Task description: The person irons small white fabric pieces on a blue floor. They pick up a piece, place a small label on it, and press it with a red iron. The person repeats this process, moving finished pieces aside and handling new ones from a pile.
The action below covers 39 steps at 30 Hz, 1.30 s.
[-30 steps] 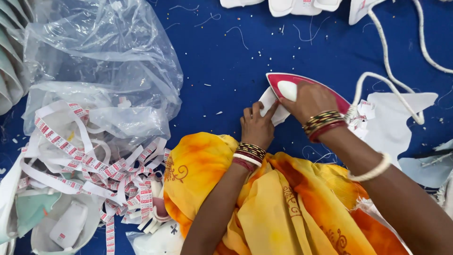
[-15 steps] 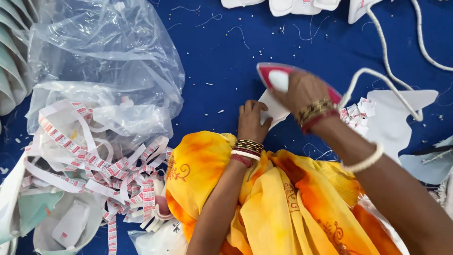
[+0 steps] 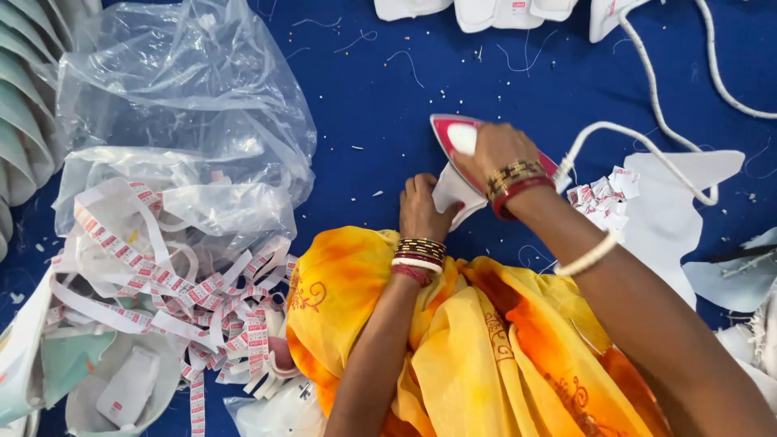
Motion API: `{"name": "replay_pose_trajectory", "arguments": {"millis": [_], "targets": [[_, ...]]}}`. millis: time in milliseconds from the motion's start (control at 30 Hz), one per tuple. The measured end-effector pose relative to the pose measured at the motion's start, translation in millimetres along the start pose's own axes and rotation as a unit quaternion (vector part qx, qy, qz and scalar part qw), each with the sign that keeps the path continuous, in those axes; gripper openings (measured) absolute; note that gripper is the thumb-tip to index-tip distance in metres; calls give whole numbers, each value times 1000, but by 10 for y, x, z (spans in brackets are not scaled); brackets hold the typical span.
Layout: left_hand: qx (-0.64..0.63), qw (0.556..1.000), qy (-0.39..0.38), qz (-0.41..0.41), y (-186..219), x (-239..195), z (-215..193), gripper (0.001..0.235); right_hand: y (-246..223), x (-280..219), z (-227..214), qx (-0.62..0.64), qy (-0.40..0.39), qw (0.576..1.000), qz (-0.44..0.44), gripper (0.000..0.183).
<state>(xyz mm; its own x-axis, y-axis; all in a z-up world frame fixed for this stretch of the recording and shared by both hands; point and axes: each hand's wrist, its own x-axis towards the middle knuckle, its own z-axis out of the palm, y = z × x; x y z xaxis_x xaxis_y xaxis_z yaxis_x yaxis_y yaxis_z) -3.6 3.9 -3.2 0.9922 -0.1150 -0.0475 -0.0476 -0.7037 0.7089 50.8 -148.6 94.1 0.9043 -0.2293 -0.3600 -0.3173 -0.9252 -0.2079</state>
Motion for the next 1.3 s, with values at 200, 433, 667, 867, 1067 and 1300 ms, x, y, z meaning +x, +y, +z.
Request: {"name": "replay_pose_trajectory", "arguments": {"millis": [200, 433, 667, 867, 1067, 1300], "targets": [[-7, 1000, -12, -13, -4, 32, 7, 69, 44, -304, 13, 22, -47, 998, 24, 58], [-55, 995, -85, -10, -133, 223, -30, 61, 128, 198, -290, 75, 26, 997, 24, 59], [-268, 963, -31, -4, -159, 1145, -515, 36, 959, -97, -42, 375, 226, 897, -67, 63], [-417, 906, -4, 73, 1065, 2114, -1065, 66, 1190, -616, 346, 476, 212, 852, -43, 52], [-373, 921, -87, 77, 643, 1256, -576, 48, 1531, -768, 397, 332, 268, 899, -95, 47], [-390, 898, -169, -116, -308, 110, -353, 33, 3697, -1909, 1176, 102, 324, 931, 137, 16]]}}
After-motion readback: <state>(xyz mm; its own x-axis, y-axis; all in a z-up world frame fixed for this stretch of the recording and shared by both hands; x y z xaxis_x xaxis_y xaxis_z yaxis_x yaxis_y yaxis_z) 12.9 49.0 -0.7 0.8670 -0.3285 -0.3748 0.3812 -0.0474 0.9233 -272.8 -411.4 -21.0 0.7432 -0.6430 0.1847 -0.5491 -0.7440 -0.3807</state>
